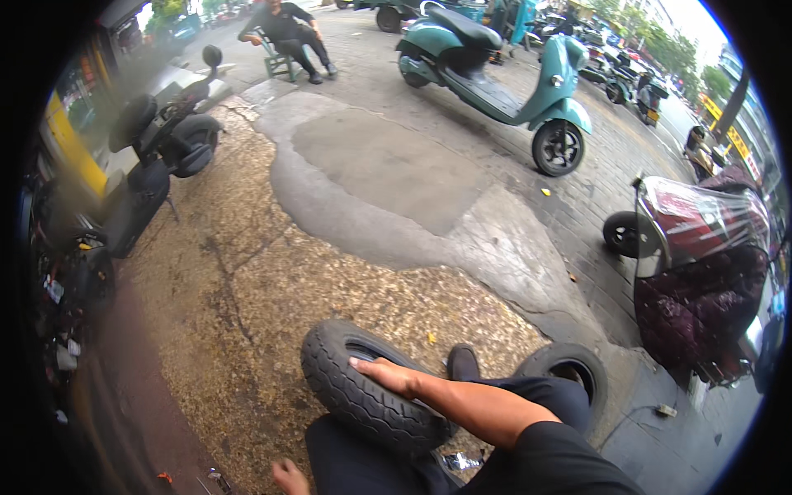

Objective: The person installs a new tire onto a scooter wheel rim by hand. They first place the tire onto the rim, then work the inner tube into place, and finally seat the tire bead around the rim.

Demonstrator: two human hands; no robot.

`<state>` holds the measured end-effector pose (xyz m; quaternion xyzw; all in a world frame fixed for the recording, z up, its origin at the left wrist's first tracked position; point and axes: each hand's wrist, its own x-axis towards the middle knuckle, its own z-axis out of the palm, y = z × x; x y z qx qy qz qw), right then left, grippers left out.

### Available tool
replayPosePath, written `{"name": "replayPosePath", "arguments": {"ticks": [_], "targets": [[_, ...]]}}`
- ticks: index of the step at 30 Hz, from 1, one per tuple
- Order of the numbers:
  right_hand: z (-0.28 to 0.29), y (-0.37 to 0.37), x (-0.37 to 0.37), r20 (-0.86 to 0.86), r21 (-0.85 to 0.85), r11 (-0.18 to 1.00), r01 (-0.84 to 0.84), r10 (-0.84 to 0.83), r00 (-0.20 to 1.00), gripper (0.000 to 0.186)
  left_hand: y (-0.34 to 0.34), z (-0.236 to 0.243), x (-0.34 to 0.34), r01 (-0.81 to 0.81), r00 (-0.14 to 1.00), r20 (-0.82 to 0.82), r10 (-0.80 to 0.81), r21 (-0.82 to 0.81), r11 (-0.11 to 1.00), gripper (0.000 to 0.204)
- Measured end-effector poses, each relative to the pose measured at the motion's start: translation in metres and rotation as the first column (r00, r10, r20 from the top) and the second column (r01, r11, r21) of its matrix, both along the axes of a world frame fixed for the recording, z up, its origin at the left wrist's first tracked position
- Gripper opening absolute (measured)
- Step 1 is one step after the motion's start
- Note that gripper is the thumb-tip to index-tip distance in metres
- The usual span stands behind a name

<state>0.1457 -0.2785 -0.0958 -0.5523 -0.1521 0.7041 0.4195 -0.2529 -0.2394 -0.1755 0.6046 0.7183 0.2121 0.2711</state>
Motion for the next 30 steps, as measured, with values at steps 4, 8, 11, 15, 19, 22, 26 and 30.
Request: {"name": "replayPosePath", "arguments": {"ticks": [4,8,11,15,19,22,26,30], "targets": [[-0.002,-0.013,0.0,0.036,0.038,0.997,0.067,-0.069,0.997,0.067,0.032,0.044,0.11,0.182,0.898,0.379,-0.223,0.141,0.973,0.02],[-0.005,-0.031,0.008,-0.08,0.029,0.979,0.203,-0.2,0.977,0.065,0.024,0.031,0.202,0.315,0.832,0.472,-0.292,0.033,0.949,0.03],[-0.014,-0.042,0.013,-0.084,-0.043,0.93,0.364,-0.367,0.927,0.064,0.02,0.006,0.235,0.179,0.723,0.689,0.053,-0.26,0.949,0.043],[-0.023,-0.051,0.021,-0.3,-0.024,0.876,0.481,-0.466,0.833,0.064,-0.011,-0.003,0.256,0.289,0.547,0.837,-0.008,-0.18,0.94,0.048],[-0.017,-0.057,0.026,-0.264,-0.005,0.865,0.502,-0.486,0.833,0.063,-0.011,0.015,0.274,0.423,0.315,0.945,0.088,-0.222,0.879,0.035],[-0.01,-0.058,0.024,-0.216,-0.003,0.855,0.518,-0.507,0.835,0.061,0.001,0.02,0.284,0.45,0.217,0.952,0.217,-0.295,0.843,0.028],[-0.008,-0.055,0.017,-0.242,0.052,0.861,0.506,-0.481,0.843,0.062,0.021,0.005,0.285,0.468,0.223,0.943,0.245,-0.324,0.822,0.024],[-0.012,-0.051,0.014,0.009,0.13,0.875,0.466,-0.471,0.882,0.064,0.028,-0.025,0.271,0.557,0.175,0.938,0.301,-0.346,0.755,0.029]]}}
